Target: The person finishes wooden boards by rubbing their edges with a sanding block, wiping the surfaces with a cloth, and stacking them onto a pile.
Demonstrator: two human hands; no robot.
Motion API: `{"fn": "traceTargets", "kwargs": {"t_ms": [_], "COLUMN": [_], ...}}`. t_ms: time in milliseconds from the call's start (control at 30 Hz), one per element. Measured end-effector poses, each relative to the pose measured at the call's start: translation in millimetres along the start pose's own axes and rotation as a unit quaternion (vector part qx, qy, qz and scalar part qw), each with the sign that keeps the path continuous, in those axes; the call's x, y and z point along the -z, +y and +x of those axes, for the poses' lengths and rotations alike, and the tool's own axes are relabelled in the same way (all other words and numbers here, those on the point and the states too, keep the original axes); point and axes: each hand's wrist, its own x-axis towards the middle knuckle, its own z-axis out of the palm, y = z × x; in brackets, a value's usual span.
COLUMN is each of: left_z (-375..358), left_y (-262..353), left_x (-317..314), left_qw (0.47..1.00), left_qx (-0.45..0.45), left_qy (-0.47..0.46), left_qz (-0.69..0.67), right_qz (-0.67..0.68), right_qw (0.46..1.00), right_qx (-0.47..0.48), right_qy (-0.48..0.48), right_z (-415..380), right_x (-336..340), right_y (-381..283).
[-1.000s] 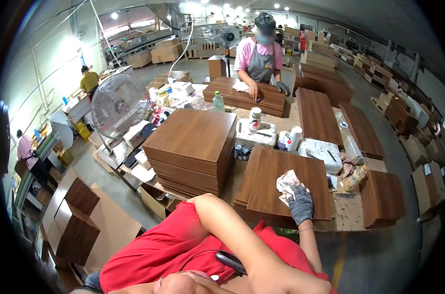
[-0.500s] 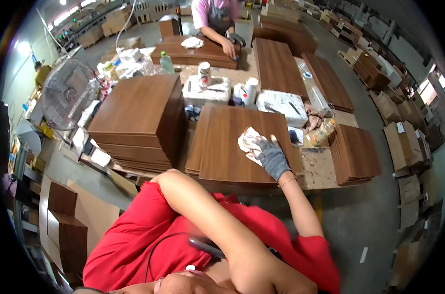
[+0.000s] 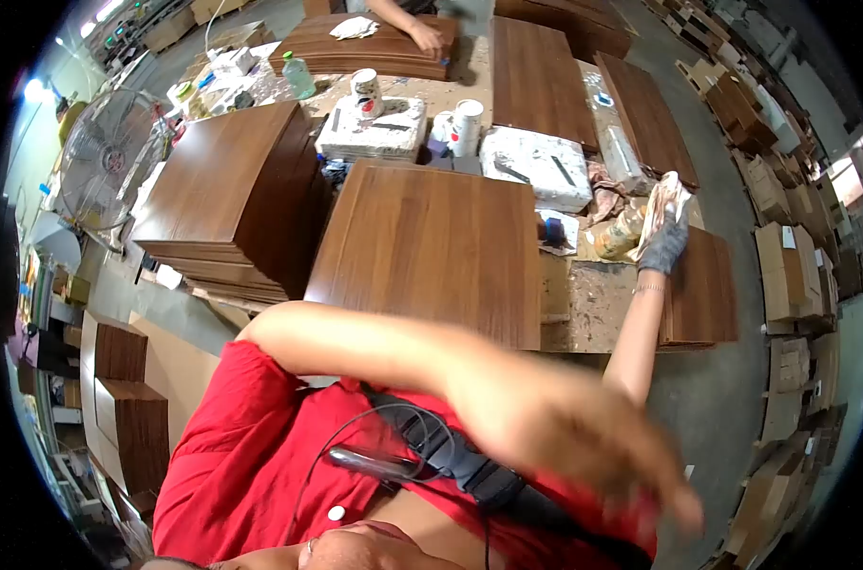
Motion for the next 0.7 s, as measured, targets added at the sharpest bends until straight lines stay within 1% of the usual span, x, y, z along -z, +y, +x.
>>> {"fn": "traceTargets", "kwargs": {"t_ms": [33,67,100,133,167,200,233,267,333,367,400,433,500,533,567,633,667,700], "left_z": [-15,-29,-45,-64,-84,-102,-121,-141,-179,-196,-213,-224,-246,-256,-262,-256,-255,-255], "left_y": [1,2,2,2,4,6,5,0,-14,-23,-32,-42,-65,-75,-79,-76,-76,-76], "left_x": [21,39,53,61,67,68,64,62,56,52,49,43,39,36,35,35,35,36], "left_qw": [0.997,0.988,0.967,0.915,0.839,0.811,0.779,0.763,0.721,0.693,0.658,0.634,0.575,0.548,0.520,0.518,0.525,0.531], "left_qx": [0.045,0.062,0.078,0.128,0.171,0.201,0.230,0.239,0.254,0.259,0.267,0.268,0.244,0.254,0.263,0.242,0.229,0.215], "left_qy": [0.054,0.103,0.150,0.182,0.208,0.237,0.267,0.311,0.393,0.433,0.461,0.501,0.545,0.549,0.552,0.556,0.580,0.603], "left_qz": [0.007,0.100,0.191,0.336,0.473,0.496,0.519,0.513,0.511,0.514,0.532,0.524,0.559,0.578,0.597,0.604,0.579,0.555], "right_qz": [0.023,0.047,0.018,-0.267,-0.515,-0.653,-0.641,-0.646,-0.529,-0.559,-0.605,-0.647,-0.703,-0.725,-0.706,-0.673,-0.705,-0.722], "right_qw": [1.000,0.999,1.000,0.958,0.831,0.748,0.747,0.747,0.841,0.817,0.774,0.725,0.652,0.616,0.678,0.730,0.696,0.677], "right_qx": [-0.002,-0.004,0.002,0.086,0.198,0.028,0.053,0.085,0.057,0.086,0.118,0.148,0.172,0.182,0.087,-0.006,-0.005,0.003], "right_qy": [-0.011,-0.022,0.010,-0.056,-0.069,-0.117,-0.169,-0.131,-0.096,-0.112,-0.147,-0.182,-0.227,-0.247,-0.185,-0.118,-0.134,-0.141], "right_z": [26,51,68,78,88,66,98,84,65,65,67,68,71,74,70,64,63,67], "right_x": [21,41,52,65,77,47,101,98,96,94,95,95,96,95,86,79,77,83], "right_y": [17,34,42,58,74,45,140,149,150,148,143,140,139,139,127,117,113,121]}}
